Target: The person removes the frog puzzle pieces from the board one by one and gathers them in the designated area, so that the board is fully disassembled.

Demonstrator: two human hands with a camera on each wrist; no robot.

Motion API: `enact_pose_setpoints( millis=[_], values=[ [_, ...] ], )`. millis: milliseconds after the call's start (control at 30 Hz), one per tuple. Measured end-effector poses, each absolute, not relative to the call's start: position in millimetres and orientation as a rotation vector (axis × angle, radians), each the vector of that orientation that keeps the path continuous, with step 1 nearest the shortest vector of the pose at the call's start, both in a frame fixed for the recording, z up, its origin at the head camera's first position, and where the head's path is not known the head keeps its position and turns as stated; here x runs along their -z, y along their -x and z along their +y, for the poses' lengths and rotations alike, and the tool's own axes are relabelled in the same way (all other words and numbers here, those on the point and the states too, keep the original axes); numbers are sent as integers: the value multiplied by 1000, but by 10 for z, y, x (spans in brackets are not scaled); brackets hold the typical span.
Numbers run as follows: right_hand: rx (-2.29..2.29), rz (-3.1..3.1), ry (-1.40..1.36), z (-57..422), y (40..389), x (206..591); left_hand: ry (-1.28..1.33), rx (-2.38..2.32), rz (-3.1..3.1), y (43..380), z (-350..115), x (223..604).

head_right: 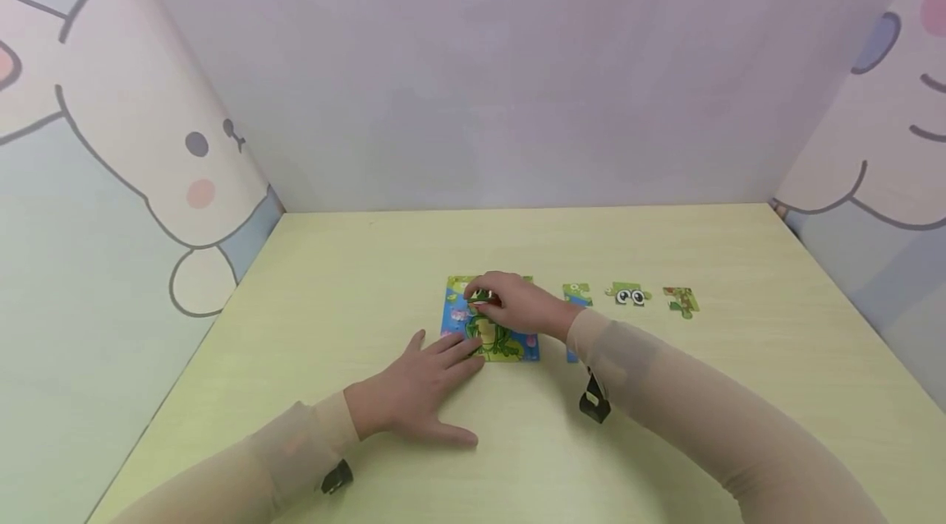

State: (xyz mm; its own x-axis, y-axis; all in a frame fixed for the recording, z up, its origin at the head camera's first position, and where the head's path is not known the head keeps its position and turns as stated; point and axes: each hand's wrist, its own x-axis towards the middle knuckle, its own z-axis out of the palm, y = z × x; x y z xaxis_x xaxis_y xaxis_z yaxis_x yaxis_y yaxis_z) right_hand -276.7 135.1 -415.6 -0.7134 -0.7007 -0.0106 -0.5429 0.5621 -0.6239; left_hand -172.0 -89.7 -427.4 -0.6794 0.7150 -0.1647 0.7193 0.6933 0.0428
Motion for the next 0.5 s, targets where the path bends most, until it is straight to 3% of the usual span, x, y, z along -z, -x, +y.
enact_pose_setpoints(
  millis=[500],
  values=[
    [885, 2622, 938, 1746, 2781, 4131, -1153, 59, 2736, 1728, -888, 4304]
  ],
)
